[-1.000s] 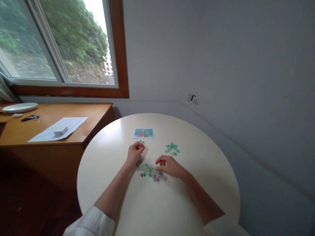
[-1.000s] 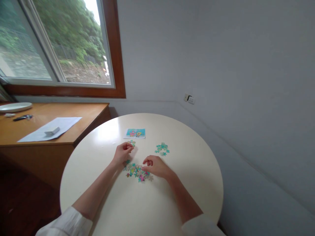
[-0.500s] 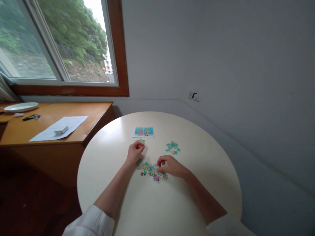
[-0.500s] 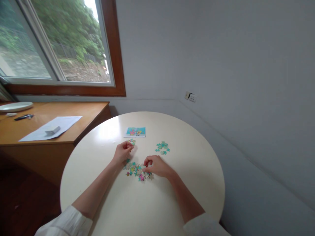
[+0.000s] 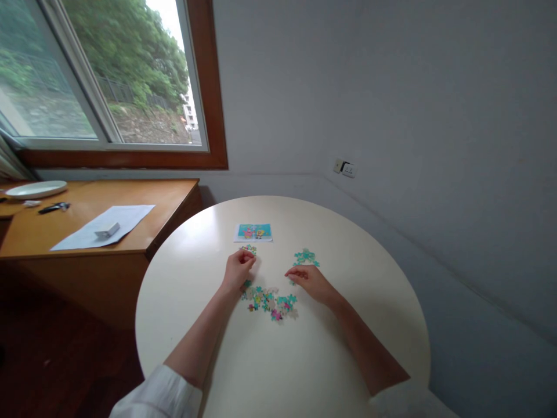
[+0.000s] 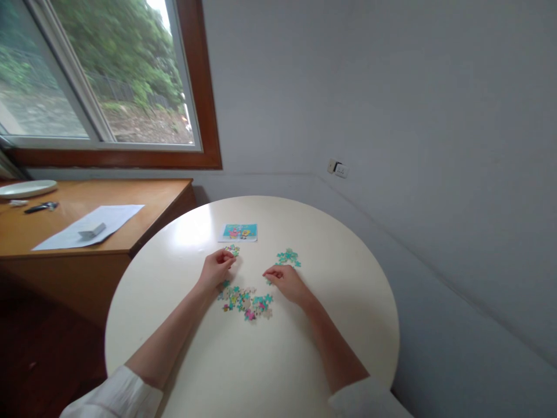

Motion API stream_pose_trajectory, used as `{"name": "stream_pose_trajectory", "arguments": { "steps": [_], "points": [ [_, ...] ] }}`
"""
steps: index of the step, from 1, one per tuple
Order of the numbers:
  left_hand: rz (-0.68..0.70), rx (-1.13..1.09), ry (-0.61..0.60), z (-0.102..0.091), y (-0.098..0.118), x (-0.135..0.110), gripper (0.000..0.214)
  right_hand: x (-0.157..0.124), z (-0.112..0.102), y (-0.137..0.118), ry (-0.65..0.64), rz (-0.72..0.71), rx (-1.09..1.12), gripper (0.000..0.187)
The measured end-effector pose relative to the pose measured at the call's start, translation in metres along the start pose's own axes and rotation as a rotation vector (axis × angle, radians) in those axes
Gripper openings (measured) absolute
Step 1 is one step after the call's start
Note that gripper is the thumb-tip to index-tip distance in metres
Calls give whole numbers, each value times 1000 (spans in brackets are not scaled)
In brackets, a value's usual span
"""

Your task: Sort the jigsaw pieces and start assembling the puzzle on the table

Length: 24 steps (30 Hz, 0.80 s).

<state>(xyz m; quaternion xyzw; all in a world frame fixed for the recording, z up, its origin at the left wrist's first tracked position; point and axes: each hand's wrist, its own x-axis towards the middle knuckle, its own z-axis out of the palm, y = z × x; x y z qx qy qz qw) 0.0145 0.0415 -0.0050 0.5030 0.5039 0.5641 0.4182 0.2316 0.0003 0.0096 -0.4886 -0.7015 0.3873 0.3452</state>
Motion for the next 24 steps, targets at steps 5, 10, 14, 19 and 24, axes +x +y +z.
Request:
{"name": "stream_pose_trajectory", "arguments": {
  "steps": [5, 10, 14, 19, 24],
  "points": [
    [2, 11, -3, 0, -1, 0, 18, 3, -23, 23, 238, 115, -158, 15],
    [-1, 10, -9, 0, 3, -2, 18, 1, -25, 33, 271, 128, -222, 14],
    [-6, -6, -26, -1, 8, -4, 16, 1, -23, 33, 287, 123, -339, 10],
    [-17, 0, -28, 0, 9, -5, 16, 3, -25, 34, 363, 119, -414, 9],
    [-18, 16, -14, 1, 7, -4, 13, 5, -26, 33, 386, 147, -481, 8]
  ]
}}
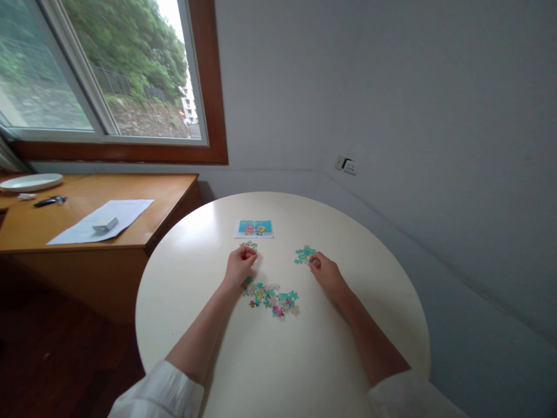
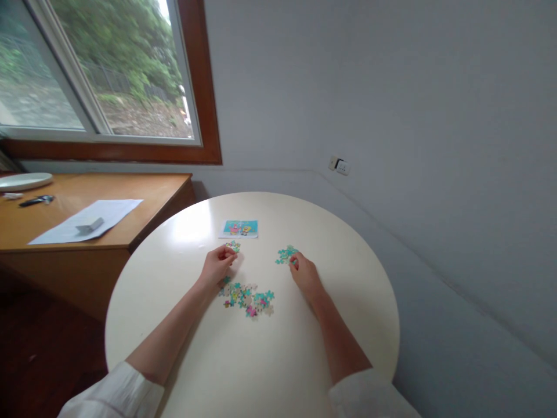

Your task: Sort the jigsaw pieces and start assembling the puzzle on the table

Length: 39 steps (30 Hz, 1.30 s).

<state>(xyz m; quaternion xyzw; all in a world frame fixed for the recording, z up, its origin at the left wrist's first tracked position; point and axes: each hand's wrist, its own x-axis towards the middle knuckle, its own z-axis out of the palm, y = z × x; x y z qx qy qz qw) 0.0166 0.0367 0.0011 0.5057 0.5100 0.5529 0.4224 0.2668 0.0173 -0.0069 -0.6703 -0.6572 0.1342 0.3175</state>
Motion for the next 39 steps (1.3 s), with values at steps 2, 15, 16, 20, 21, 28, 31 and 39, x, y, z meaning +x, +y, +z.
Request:
{"name": "stream_pose_trajectory", "arguments": {
  "steps": [2, 15, 16, 20, 21, 28, 31, 39],
  "points": [
    [7, 4, -1, 0, 0, 0, 13, 0, -1, -1, -7, 7, -17, 8],
    [12, -6, 4, 0, 0, -1, 18, -7, 3, -6, 30, -101, -15, 14],
    [10, -6, 6, 0, -1, 0, 17, -8, 3, -9, 44, -118, -6, 15],
    [3, -19, 5, -1, -3, 1, 19, -13, 1, -25, -1, -261, 89, 16],
    [4, -23, -1, -1, -4, 2, 19, -14, 1, -30, -50, -314, 117, 15],
    [37, 12, 11, 0, -9, 2, 15, -30, 13, -55, -249, -509, 184, 12],
    [64, 42, -1, 0, -10, 2, 13, -34, 20, -56, -307, -527, 152, 13],
    [65, 99, -34, -1, -5, -1, 9, -31, 20, -59, -320, -506, 152, 15]
  ]
}}
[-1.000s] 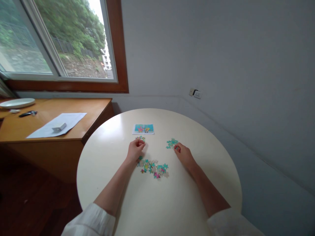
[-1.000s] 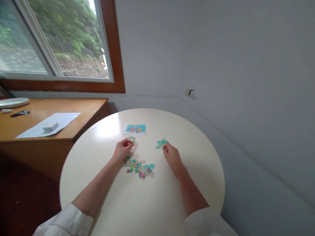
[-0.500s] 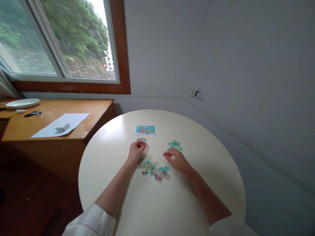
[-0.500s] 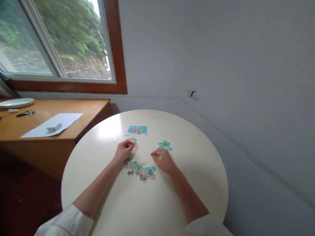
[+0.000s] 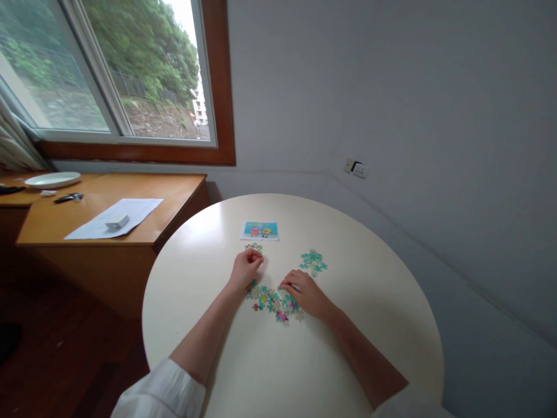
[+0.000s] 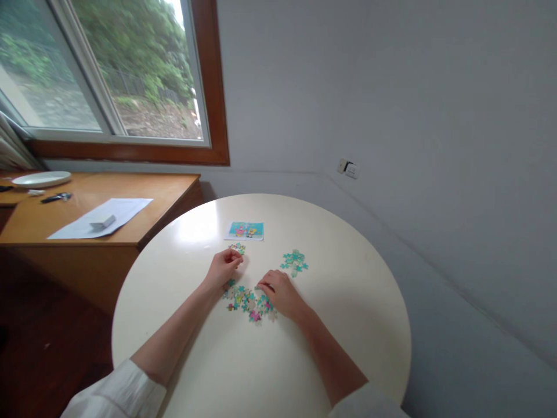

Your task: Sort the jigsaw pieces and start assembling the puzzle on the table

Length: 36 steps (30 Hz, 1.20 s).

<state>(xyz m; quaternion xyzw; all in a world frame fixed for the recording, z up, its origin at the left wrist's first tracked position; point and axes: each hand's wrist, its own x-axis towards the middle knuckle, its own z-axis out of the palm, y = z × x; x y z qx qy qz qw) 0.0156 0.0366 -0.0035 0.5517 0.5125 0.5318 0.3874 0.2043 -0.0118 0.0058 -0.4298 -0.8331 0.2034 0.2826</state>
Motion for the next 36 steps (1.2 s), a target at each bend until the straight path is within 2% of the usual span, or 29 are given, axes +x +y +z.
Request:
{"name": "stream_pose_trajectory", "arguments": {
  "steps": [4, 9, 13, 16, 25, 32, 36],
  "points": [
    [58, 100, -64, 4, 10, -6, 8, 0, -1, 2, 72, 141, 74, 19],
    [181, 170, -230, 12, 26, -20, 11, -1, 1, 6, 132, 286, 317, 20],
    [202, 193, -375, 15, 32, -27, 21, 0, 4, 5, 147, 283, 447, 24],
    [179, 209, -444, 14, 32, -28, 26, 0, 6, 6, 169, 240, 434, 26],
    [177, 270, -463, 15, 36, -29, 29, -1, 10, 12, 202, 206, 440, 25],
    [176, 258, -425, 14, 32, -27, 18, 0, 9, 9, 219, 212, 510, 25],
    [136, 174, -396, 15, 30, -26, 13, 1, 9, 8, 228, 222, 569, 23]
  ]
}}
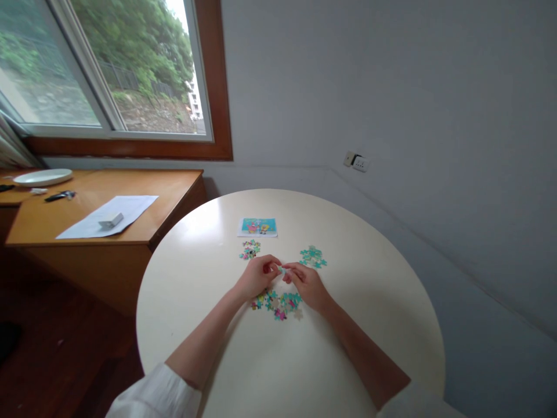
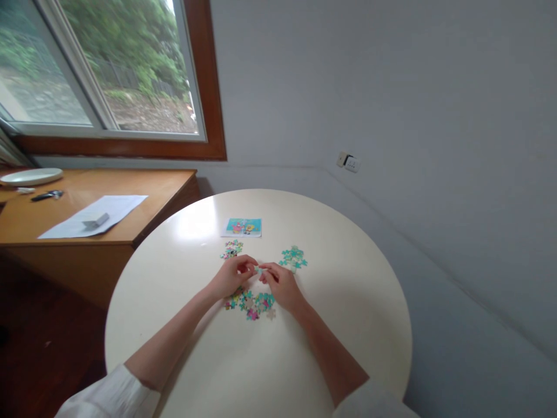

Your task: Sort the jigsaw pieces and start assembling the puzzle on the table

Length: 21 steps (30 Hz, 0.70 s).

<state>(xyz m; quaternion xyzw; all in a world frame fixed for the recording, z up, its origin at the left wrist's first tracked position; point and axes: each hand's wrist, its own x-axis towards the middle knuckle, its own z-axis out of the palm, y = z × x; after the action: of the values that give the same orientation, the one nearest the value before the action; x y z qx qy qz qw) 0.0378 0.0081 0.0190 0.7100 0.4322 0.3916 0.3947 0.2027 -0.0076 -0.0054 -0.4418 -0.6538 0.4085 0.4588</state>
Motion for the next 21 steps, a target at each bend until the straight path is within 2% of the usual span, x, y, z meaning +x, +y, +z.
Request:
{"name": "stream_pose_trajectory", "arguments": {
  "steps": [6, 11, 16, 21],
  "points": [
    [-36, -159, -3, 4, 2, 0, 8, 0, 1, 1, 7, 43, -35, 20],
    [-61, -262, -17, 7, 4, -1, 11, -1, 1, -2, 32, -19, -104, 23],
    [-92, -381, -38, 14, 6, -2, 21, -2, 0, -8, 74, -72, -183, 26],
    [-116, -460, -39, 19, 4, -2, 30, -2, 0, -12, 98, -66, -203, 33]
  ]
}}
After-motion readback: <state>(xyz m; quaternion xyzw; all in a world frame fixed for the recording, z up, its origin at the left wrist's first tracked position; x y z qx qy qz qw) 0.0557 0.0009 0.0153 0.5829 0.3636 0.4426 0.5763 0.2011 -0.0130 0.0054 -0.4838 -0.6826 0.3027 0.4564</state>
